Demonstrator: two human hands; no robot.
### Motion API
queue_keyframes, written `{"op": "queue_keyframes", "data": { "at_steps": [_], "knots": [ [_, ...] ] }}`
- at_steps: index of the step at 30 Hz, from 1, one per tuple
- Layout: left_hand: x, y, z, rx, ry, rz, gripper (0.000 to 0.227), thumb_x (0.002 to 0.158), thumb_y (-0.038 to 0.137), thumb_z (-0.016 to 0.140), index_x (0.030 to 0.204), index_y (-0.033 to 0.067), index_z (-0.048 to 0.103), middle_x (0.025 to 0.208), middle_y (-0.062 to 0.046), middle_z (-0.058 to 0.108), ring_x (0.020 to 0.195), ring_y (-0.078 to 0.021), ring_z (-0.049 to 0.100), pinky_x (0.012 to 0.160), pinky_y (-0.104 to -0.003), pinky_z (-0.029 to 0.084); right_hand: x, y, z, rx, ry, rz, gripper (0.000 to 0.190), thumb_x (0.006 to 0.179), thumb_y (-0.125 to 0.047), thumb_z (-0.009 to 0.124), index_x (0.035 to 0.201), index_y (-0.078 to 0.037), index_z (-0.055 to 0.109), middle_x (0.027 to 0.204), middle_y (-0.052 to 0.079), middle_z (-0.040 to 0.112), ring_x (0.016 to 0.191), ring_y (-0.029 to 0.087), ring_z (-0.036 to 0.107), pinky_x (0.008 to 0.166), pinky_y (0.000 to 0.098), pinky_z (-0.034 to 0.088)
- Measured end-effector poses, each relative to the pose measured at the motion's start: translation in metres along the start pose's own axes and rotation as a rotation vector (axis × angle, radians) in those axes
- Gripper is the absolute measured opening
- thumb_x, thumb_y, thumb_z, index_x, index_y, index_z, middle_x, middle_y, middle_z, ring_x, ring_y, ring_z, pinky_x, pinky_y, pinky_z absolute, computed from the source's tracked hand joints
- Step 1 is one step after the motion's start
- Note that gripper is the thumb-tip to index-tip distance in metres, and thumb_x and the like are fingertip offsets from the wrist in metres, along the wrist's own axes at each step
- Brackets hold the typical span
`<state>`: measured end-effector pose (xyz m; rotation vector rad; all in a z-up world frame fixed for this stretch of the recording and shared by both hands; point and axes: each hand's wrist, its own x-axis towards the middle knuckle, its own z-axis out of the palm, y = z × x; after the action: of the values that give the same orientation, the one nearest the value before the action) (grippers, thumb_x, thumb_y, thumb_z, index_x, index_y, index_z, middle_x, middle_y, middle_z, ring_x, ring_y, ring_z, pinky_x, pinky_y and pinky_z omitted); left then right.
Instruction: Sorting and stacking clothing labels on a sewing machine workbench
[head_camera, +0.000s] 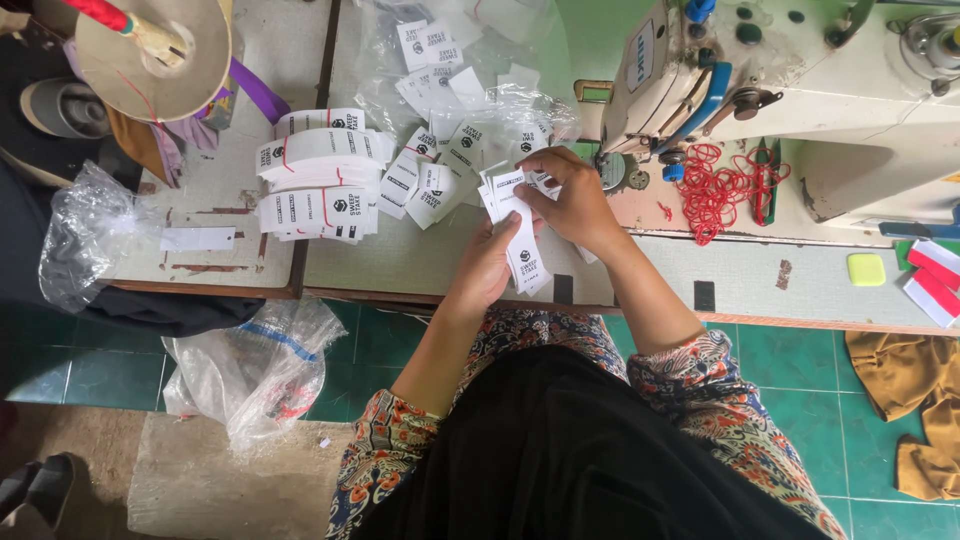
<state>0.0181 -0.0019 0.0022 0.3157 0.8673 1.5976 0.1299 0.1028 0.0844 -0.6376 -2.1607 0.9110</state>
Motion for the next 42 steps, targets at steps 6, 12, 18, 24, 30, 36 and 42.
{"op": "queue_keyframes", "data": {
  "at_steps": [6, 12, 18, 24, 30, 36, 42],
  "knots": [
    [0.006, -0.011, -0.003, -0.054, 0.028, 0.0, 0.034, 0.096, 0.024, 0.075, 0.116, -0.0002, 0.063, 0.117, -0.022, 0.072, 0.107, -0.0321, 0.071, 0.096, -0.049, 0.057, 0.002, -0.006, -0.003, -0.014, 0.052, -0.084, 0.018, 0.089, -0.002, 0.079, 0.107, 0.0, 0.076, 0.103, 0.019, 0.067, 0.096, 0.034, 0.07, 0.075, 0.0384, 0.057],
    [-0.005, 0.005, 0.011, -0.063, 0.017, 0.019, 0.026, 0.095, 0.024, 0.075, 0.108, 0.0034, 0.066, 0.108, -0.018, 0.075, 0.098, -0.0261, 0.075, 0.09, -0.042, 0.06, -0.013, 0.003, 0.0, 0.336, -0.058, 0.113, 0.013, 0.095, -0.005, 0.074, 0.102, 0.005, 0.071, 0.091, 0.018, 0.068, 0.084, 0.024, 0.067, 0.069, 0.0338, 0.055],
    [0.004, -0.011, -0.001, -0.061, 0.043, 0.023, 0.024, 0.093, 0.02, 0.077, 0.108, 0.0024, 0.07, 0.102, -0.017, 0.076, 0.092, -0.0278, 0.076, 0.082, -0.041, 0.063, -0.012, -0.01, -0.01, 0.251, -0.231, 0.177, 0.015, 0.093, -0.003, 0.073, 0.103, 0.008, 0.071, 0.083, 0.021, 0.068, 0.074, 0.026, 0.065, 0.063, 0.0347, 0.048],
    [-0.008, 0.007, 0.017, -0.043, 0.049, 0.01, 0.028, 0.089, 0.023, 0.082, 0.104, 0.0047, 0.067, 0.098, -0.018, 0.076, 0.087, -0.0293, 0.077, 0.078, -0.041, 0.063, -0.017, -0.004, -0.01, 0.401, -0.132, 0.292, 0.014, 0.097, 0.0, 0.067, 0.106, 0.009, 0.071, 0.085, 0.023, 0.069, 0.074, 0.025, 0.068, 0.066, 0.0319, 0.057],
    [0.012, -0.018, -0.008, -0.026, 0.103, 0.034, 0.029, 0.086, 0.017, 0.085, 0.106, 0.0037, 0.069, 0.095, -0.017, 0.076, 0.082, -0.0285, 0.077, 0.075, -0.039, 0.063, -0.02, 0.027, 0.0, 0.417, 0.012, 0.331, 0.019, 0.1, -0.008, 0.068, 0.116, 0.002, 0.067, 0.092, 0.011, 0.068, 0.083, 0.015, 0.064, 0.071, 0.0243, 0.053],
    [0.01, -0.022, -0.008, -0.089, 0.192, 0.058, 0.027, 0.085, 0.011, 0.084, 0.105, 0.0011, 0.069, 0.094, -0.018, 0.076, 0.081, -0.0281, 0.077, 0.074, -0.04, 0.064, -0.033, -0.004, -0.005, 0.143, -0.105, 0.288, 0.031, 0.09, -0.01, 0.081, 0.114, 0.006, 0.069, 0.096, 0.022, 0.071, 0.089, 0.033, 0.072, 0.074, 0.0419, 0.059],
    [0.006, -0.017, 0.0, -0.114, 0.158, 0.007, 0.035, 0.087, 0.016, 0.084, 0.117, 0.0035, 0.07, 0.105, -0.021, 0.075, 0.093, -0.0321, 0.076, 0.085, -0.049, 0.062, -0.034, 0.022, -0.015, 0.275, -0.037, 0.321, 0.016, 0.1, -0.008, 0.068, 0.111, 0.004, 0.069, 0.089, 0.019, 0.068, 0.081, 0.025, 0.067, 0.071, 0.0366, 0.056]
  ]
}}
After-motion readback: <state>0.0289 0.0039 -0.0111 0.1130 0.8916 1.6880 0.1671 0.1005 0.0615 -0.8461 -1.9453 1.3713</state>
